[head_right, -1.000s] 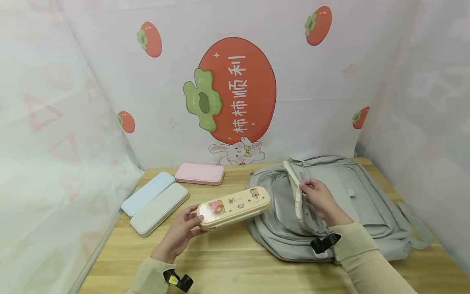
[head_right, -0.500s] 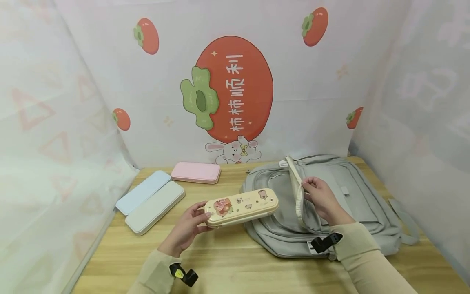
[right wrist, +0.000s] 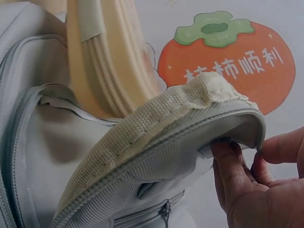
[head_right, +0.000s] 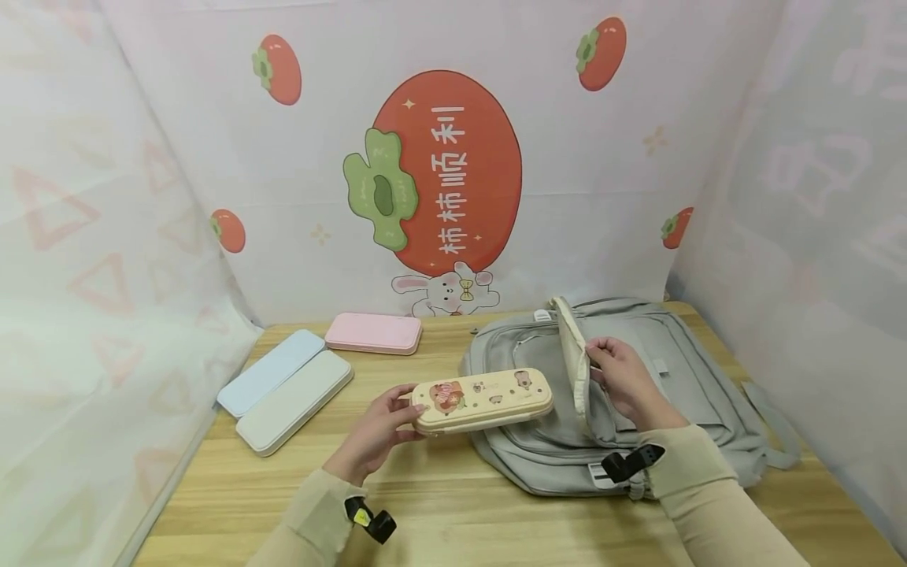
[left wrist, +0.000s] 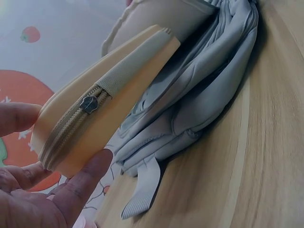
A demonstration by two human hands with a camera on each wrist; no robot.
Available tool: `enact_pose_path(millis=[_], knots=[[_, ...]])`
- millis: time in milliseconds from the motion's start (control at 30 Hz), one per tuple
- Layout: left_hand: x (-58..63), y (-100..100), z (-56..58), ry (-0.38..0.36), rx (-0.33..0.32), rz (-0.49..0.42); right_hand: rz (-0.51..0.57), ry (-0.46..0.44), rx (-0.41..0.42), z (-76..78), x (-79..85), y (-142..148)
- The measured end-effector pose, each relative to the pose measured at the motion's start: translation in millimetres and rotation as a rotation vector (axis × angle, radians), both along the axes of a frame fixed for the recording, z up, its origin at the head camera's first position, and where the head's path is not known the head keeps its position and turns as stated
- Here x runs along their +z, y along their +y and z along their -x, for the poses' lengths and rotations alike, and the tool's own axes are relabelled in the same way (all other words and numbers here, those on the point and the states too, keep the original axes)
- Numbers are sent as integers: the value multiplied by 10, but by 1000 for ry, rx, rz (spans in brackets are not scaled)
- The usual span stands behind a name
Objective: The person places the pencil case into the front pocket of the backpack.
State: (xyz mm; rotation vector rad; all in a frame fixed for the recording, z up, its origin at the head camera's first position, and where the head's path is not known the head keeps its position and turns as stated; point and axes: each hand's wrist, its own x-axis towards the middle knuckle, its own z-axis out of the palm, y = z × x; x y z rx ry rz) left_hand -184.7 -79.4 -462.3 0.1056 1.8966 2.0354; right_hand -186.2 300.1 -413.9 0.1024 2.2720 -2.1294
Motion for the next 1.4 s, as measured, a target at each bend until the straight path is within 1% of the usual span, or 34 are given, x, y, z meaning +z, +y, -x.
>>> enact_pose_path(millis=[133, 267, 433, 567, 667, 800, 1033, 1100, 1267, 1333, 1400], knots=[[4, 132, 41, 8, -9, 13, 112, 8, -9, -13, 40, 68], [-7, 242, 48, 7, -11, 2, 193, 12, -9, -33, 71, 114], [-16, 356, 51, 4, -9, -5, 239, 14, -2, -55, 103, 164], [-9, 435, 81, -7, -1, 1, 279, 27, 7, -59, 140, 179], [-4, 500, 95, -11, -9, -4, 304, 31, 12, -71, 150, 187], [-7, 587, 92, -11, -31, -4, 306, 24, 10, -92, 128, 202], [-16, 726, 88, -9, -47, 3, 284, 42, -8, -116, 111, 216], [-15, 761, 87, -8, -49, 2, 258, 37, -22, -123, 120, 215], [-20, 826, 83, -4, -41, 12, 136, 25, -60, -139, 154, 224], [-24, 849, 84, -9, -37, 16, 109, 25, -71, -144, 161, 236], [-24, 875, 87, -6, -38, 19, 107, 25, -79, -149, 166, 248]])
